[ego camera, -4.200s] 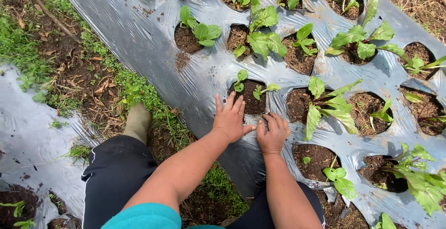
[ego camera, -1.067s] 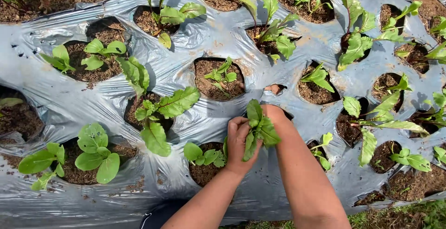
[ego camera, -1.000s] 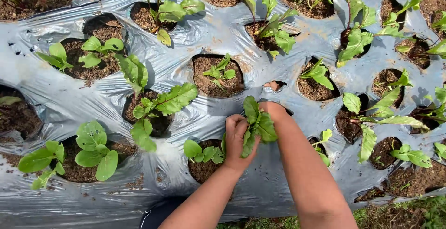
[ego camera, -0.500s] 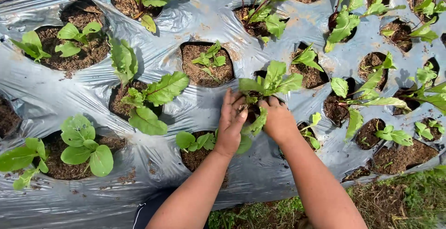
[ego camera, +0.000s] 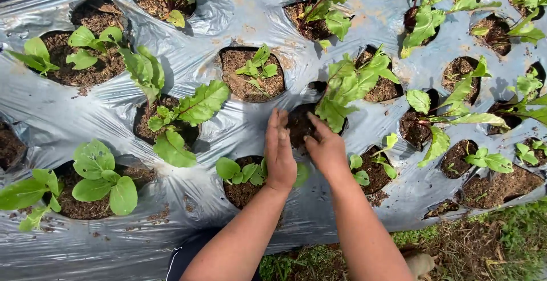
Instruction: The person kneels on the ground and removes weeds from around small plants growing in holes in a plastic sheet. They pull the weeds out by hand and discard them on the ground.
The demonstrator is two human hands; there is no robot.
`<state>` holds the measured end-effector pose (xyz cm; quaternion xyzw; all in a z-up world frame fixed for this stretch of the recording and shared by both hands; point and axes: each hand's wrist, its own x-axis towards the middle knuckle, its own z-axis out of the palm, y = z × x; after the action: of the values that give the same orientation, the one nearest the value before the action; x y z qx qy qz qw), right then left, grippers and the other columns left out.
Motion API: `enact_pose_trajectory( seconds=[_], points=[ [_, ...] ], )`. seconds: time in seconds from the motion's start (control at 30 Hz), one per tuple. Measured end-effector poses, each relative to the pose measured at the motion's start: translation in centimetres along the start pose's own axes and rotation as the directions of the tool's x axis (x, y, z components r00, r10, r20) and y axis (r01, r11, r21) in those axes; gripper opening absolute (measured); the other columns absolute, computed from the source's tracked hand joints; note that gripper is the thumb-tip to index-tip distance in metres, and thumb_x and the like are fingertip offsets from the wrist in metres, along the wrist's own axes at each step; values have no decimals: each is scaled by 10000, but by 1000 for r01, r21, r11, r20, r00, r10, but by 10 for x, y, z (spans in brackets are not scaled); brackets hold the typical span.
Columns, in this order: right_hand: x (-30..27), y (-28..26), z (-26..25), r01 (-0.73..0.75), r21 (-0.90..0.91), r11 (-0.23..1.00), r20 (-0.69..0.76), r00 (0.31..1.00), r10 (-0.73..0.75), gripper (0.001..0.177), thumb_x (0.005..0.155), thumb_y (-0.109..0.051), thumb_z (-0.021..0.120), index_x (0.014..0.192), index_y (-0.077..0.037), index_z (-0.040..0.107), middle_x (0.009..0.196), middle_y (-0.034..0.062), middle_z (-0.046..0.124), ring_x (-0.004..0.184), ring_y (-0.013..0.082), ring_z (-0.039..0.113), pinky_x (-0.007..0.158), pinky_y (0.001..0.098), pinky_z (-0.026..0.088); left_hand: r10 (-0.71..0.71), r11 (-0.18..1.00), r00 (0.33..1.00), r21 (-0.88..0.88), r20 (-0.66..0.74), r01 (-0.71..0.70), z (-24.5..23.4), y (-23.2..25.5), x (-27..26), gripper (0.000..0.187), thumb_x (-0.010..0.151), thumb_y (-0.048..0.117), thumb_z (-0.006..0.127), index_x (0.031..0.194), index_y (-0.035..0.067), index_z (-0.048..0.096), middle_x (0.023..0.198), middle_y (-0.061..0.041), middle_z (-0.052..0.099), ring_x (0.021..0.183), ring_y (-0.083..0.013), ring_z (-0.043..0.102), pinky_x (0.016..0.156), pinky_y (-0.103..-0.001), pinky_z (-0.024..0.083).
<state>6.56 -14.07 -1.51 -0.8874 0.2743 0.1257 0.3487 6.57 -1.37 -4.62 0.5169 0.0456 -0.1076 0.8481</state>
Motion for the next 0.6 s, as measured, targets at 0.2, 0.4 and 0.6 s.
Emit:
enact_pose_trajectory(
  seconds=[0.2,0.4,0.6],
  points=[
    [16,40,36,550,-583,598,28,749,-661,387,992,-271,586,1369,-234,662,1177,198,675,1047,402,673,720,491,587,-39,982,998,188,46,29,4,5,0,690,1114,413,362,1624,24,111,1636,-293,180,1523,-532,129,1256,-675,192],
    [5,54,-5,326,-567,757,-28,911,-413,270,950,-208,598,1175,-182,745,1088,189,680,955,404,687,665,496,599,-184,959,941,-156,284,235,3,2,5,755,1100,561,237,1656,122,-25,1703,-216,-132,1534,-462,-190,1228,-670,-99],
    [17,67,-16,267,-459,847,28,957,-287,342,1040,-303,461,1307,-137,593,1185,186,645,1170,388,595,915,534,529,-263,898,872,-226,413,378,3,-22,1,743,1087,630,183,1670,193,34,1724,-142,-62,1560,-415,-147,1260,-649,-77]
  ],
)
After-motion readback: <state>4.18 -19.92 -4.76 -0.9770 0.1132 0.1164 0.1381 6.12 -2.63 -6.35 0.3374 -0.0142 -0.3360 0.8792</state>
